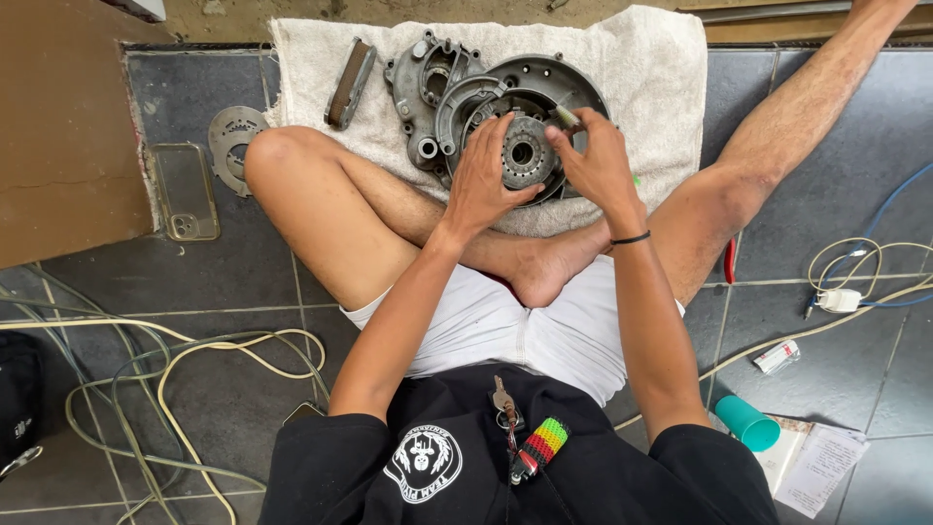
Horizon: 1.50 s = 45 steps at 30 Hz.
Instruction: A person sits on the floor cleaning and inspecting motorcycle engine components, including the clutch assembly and engine casing, using a small tool.
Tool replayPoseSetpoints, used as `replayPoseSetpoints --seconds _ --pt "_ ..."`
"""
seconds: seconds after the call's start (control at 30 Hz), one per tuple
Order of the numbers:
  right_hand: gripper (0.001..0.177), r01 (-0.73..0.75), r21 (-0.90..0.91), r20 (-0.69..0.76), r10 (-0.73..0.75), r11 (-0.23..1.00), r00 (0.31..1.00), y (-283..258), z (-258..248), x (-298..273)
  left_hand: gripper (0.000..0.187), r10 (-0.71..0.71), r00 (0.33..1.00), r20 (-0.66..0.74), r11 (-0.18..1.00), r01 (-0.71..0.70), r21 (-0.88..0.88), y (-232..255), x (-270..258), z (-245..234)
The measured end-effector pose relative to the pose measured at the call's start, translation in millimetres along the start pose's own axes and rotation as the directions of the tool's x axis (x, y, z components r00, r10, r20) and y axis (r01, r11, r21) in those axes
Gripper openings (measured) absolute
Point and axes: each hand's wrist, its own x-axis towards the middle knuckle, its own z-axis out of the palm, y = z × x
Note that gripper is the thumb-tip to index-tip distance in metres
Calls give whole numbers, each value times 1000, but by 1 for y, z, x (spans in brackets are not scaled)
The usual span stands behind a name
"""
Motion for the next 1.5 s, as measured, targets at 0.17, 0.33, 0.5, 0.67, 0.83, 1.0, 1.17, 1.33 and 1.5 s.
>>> replayPoseSetpoints --seconds 0.17,0.33,0.5,0.67,0.83,1.0,1.17,1.33,1.5 --pt "51 57 -87 35 -54 995 998 -3 -12 -16 111 24 1000 15 998 -23 -51 0 4 -8" --pt "37 33 -86 30 -31 996 999 15 -8 -7 115 49 997 61 997 -45 -66 -2 5 -16" --pt "32 145 -210 119 -121 967 985 32 -6 1 111 47 995 91 999 -45 -24 -1 8 -19" --pt "27 155 -181 140 -131 971 981 17 -10 -14 107 24 994 105 999 -28 39 10 7 -22" --pt "28 170 -241 147 -137 956 980 26 -4 -13 108 14 990 140 993 -30 115 10 6 -19" --pt "28 140 -73 8 -139 987 990 12 -27 -4 112 6 991 134 969 -39 243 17 5 -17" --pt "24 238 -251 211 -187 938 959 17 -13 -11 107 -3 982 189 991 -23 133 20 8 -27" --pt "32 188 -330 129 -153 925 980 39 -16 -7 108 -38 980 194 997 25 67 18 9 -29" --pt "35 112 -307 58 -99 945 993 70 -14 -5 109 -86 968 236 994 69 79 22 9 -31"
